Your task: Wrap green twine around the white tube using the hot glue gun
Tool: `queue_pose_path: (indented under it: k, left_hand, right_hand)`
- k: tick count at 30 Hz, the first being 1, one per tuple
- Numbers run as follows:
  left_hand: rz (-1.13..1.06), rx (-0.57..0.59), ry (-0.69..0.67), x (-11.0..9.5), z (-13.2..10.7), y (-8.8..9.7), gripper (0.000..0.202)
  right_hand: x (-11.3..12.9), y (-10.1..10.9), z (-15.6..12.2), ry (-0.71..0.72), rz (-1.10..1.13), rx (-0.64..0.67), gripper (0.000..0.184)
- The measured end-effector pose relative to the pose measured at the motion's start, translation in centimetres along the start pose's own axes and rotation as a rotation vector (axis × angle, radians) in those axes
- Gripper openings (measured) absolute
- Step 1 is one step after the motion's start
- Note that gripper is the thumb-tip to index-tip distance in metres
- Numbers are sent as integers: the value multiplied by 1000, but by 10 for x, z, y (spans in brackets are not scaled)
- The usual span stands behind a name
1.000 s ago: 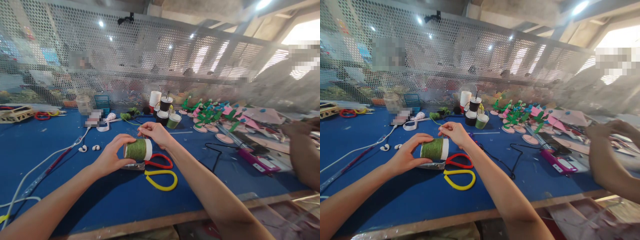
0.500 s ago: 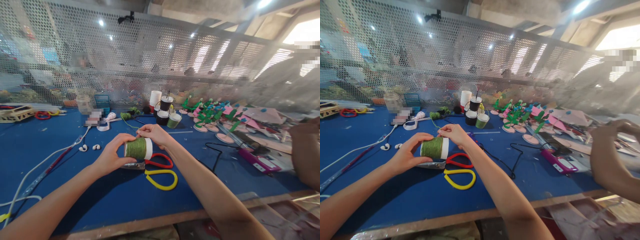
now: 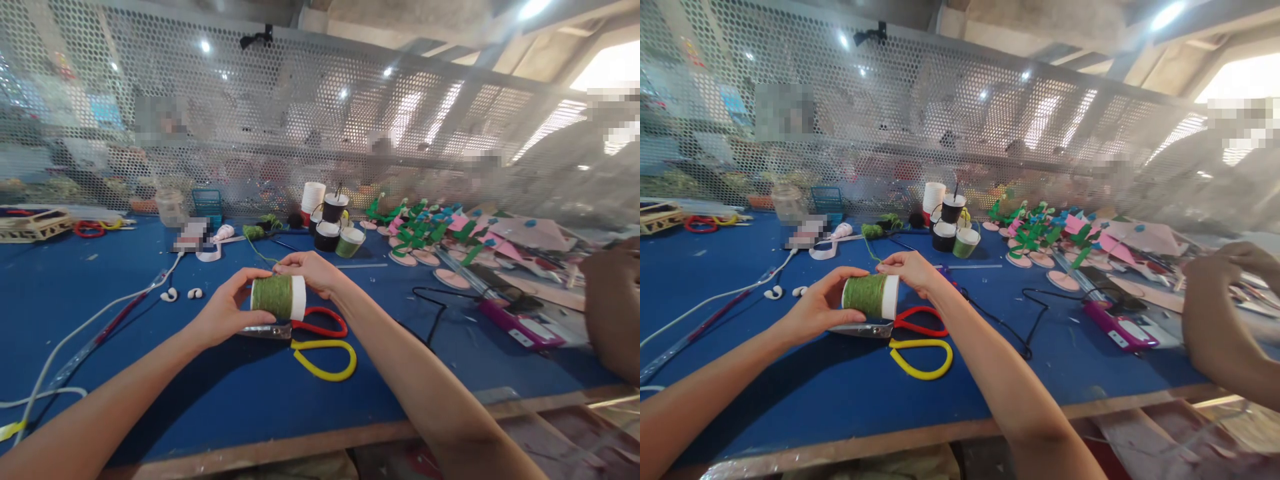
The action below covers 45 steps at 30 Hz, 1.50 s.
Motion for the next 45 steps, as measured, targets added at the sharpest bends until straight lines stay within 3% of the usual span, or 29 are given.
queue_pose_path:
  k: [5,18,26,29,32,34,37,40,45]
  left_hand:
    - [-90,-18,58,1,0,-1,52]
    - [-94,18,61,3,0,1,51]
    - [4,27,-25,1,0,0,50]
    - [88,15,-82,-1,0,1,48]
    - [188,-22,-142,-2,1,3,47]
    - [256,-44,-180,-1,1,5,47]
    - [338,-59,-252,0,0,5,46]
    - [464,-30,-342,-2,-2,4,42]
    - [635,49,-377,-5,-4,0,43]
  right_hand:
    - [-1,-1,0,-7,-5,5,17]
    - [1,-2,-2,-40,-16,14,21]
    - [0,-5,-5,-38,3,5,22]
    - [2,-2,-4,-16,10,-57,17]
    - [9,9,-7,25,-76,-209,12]
    - [16,15,-13,42,-168,-271,19]
    - [21,16,-28,60,-266,-169,36]
    - [17,7,-40,90,-228,-41,41]
    - [1,-5,-46,99,-40,-53,34]
Point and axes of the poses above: each hand's wrist, its own z-axis towards the middle knuckle, its own y-axis out of the back of the hand, x = y × z, the point moved 2 cm from there along z, towards the middle knuckle, and after that the axes turned 13 degrees about -z, right-handed, at the moved point
